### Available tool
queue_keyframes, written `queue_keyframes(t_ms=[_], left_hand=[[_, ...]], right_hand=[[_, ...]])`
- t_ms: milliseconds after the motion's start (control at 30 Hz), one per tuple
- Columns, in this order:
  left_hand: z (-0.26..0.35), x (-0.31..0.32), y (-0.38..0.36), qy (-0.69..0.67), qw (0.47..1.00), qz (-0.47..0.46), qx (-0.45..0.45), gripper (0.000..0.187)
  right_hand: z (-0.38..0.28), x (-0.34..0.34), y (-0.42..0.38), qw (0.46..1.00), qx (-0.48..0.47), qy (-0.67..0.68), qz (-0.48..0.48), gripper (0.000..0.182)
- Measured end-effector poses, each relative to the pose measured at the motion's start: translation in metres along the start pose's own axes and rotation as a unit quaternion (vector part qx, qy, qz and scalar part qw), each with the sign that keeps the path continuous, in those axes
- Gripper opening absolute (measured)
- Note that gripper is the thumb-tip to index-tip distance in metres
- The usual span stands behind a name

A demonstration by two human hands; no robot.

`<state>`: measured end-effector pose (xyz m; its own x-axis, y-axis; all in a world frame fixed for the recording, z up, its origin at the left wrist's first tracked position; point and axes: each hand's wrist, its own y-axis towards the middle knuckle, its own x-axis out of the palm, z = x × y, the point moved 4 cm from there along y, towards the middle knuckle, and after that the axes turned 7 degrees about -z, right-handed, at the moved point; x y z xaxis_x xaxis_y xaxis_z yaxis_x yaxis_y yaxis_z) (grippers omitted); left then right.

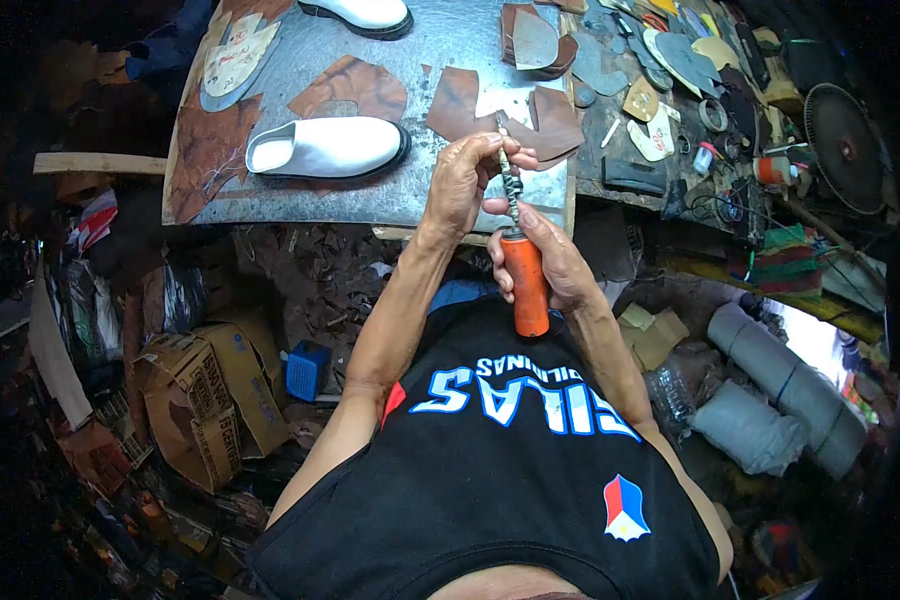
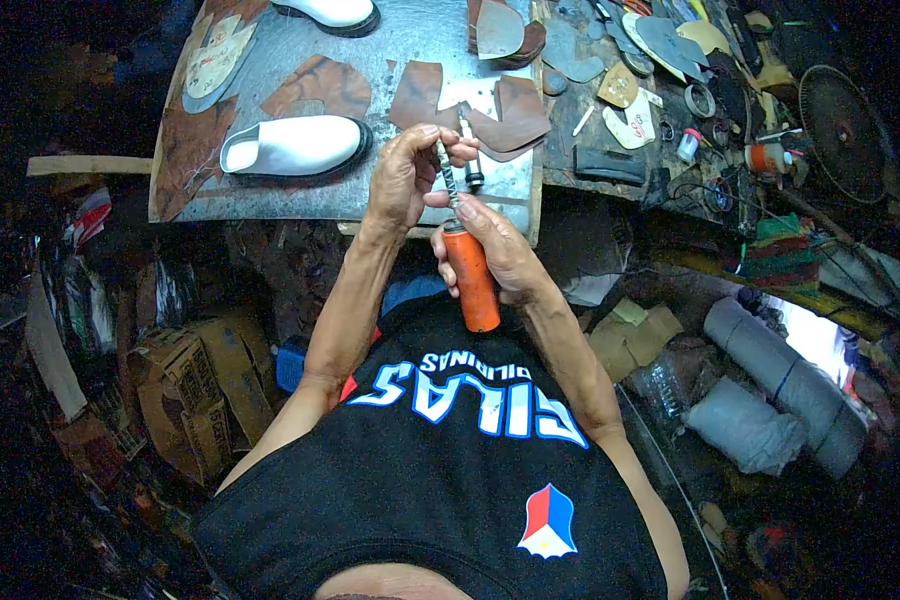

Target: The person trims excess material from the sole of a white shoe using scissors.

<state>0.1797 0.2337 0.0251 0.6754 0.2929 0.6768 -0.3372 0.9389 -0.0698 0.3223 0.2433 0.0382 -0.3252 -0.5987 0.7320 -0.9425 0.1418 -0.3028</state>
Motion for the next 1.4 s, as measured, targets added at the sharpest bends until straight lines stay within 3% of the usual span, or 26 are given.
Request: queue_keyframes(t_ms=[267, 433, 667, 1100, 1400], left_hand=[[-0.003, -0.005, 0.001, -0.020, 0.999, -0.034, -0.007, 0.029], [-0.003, 0.011, -0.012, -0.028, 0.997, 0.019, -0.065, 0.029], [-0.011, 0.010, -0.013, -0.091, 0.995, -0.012, -0.038, 0.024], [-0.007, 0.006, -0.015, -0.041, 0.998, 0.013, -0.047, 0.022], [-0.018, 0.002, -0.006, -0.204, 0.977, 0.035, -0.045, 0.018]], right_hand=[[0.001, 0.003, 0.001, 0.999, -0.003, 0.034, -0.036, 0.046], [-0.003, 0.001, 0.000, 0.998, -0.021, -0.049, 0.027, 0.047], [-0.005, 0.000, -0.004, 0.997, -0.033, -0.057, 0.031, 0.044], [0.001, -0.005, -0.001, 0.996, -0.022, -0.081, 0.041, 0.041], [0.008, -0.004, 0.004, 0.999, 0.005, -0.007, 0.049, 0.040]])
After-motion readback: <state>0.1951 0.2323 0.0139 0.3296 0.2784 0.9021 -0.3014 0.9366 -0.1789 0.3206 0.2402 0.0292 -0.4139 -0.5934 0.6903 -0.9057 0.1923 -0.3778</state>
